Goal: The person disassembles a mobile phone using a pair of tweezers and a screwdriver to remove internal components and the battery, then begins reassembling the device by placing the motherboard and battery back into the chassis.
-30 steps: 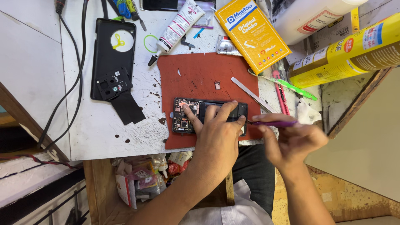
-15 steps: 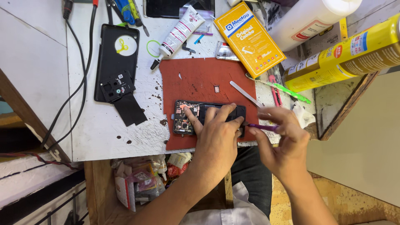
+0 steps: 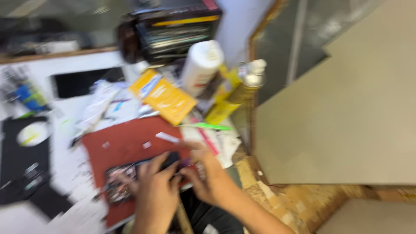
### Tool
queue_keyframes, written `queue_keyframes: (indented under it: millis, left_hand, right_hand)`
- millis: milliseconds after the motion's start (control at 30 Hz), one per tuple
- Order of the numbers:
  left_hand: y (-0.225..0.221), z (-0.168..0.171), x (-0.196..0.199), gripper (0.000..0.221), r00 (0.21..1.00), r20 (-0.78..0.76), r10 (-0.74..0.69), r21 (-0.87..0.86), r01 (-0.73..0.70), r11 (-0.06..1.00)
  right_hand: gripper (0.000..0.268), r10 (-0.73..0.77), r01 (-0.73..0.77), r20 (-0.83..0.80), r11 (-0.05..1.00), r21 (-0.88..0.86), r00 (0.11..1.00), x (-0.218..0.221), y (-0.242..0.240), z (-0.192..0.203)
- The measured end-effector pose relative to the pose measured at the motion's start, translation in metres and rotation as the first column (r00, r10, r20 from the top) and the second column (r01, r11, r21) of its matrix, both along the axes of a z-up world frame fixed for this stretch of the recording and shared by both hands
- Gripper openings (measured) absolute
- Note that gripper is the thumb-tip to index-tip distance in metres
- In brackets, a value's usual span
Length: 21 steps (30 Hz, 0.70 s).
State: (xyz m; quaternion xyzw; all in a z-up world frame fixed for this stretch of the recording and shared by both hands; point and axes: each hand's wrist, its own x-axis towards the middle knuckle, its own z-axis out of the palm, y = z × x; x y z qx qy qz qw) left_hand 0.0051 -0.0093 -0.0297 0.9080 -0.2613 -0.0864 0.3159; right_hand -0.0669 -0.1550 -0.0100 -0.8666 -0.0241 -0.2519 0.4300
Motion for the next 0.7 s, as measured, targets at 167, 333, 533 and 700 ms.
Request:
queue_keyframes:
  millis: [167, 333, 533, 700]
  left_hand:
    - [-0.001, -0.042, 0.006, 0.042, 0.999, -0.012, 0.048, 0.136, -0.046, 0.99]
    - [0.002, -0.122, 0.032, 0.039, 0.996, 0.083, -0.029, -0.044, 0.032, 0.999]
    - [0.007, -0.14, 0.026, 0.033, 0.954, 0.284, -0.091, -0.282, 0.174, 0.944]
    - [-0.01, -0.062, 0.006, 0.03, 0.991, 0.136, -0.014, -0.303, 0.056, 0.951]
  right_hand:
    - [0.033, -0.104, 0.097, -0.067, 0.99, -0.101, 0.992, 0.0, 0.0, 0.019]
    - [0.034, -0.03, 0.03, -0.008, 0.998, -0.063, 1.0, 0.006, 0.008, 0.012]
    - [0.029, 0.064, -0.064, 0.009, 0.997, -0.036, 0.998, -0.001, 0.009, 0.001]
    - [0.023, 0.158, 0.173, -0.159, -0.075, 0.982, 0.975, 0.008, 0.027, -0.022]
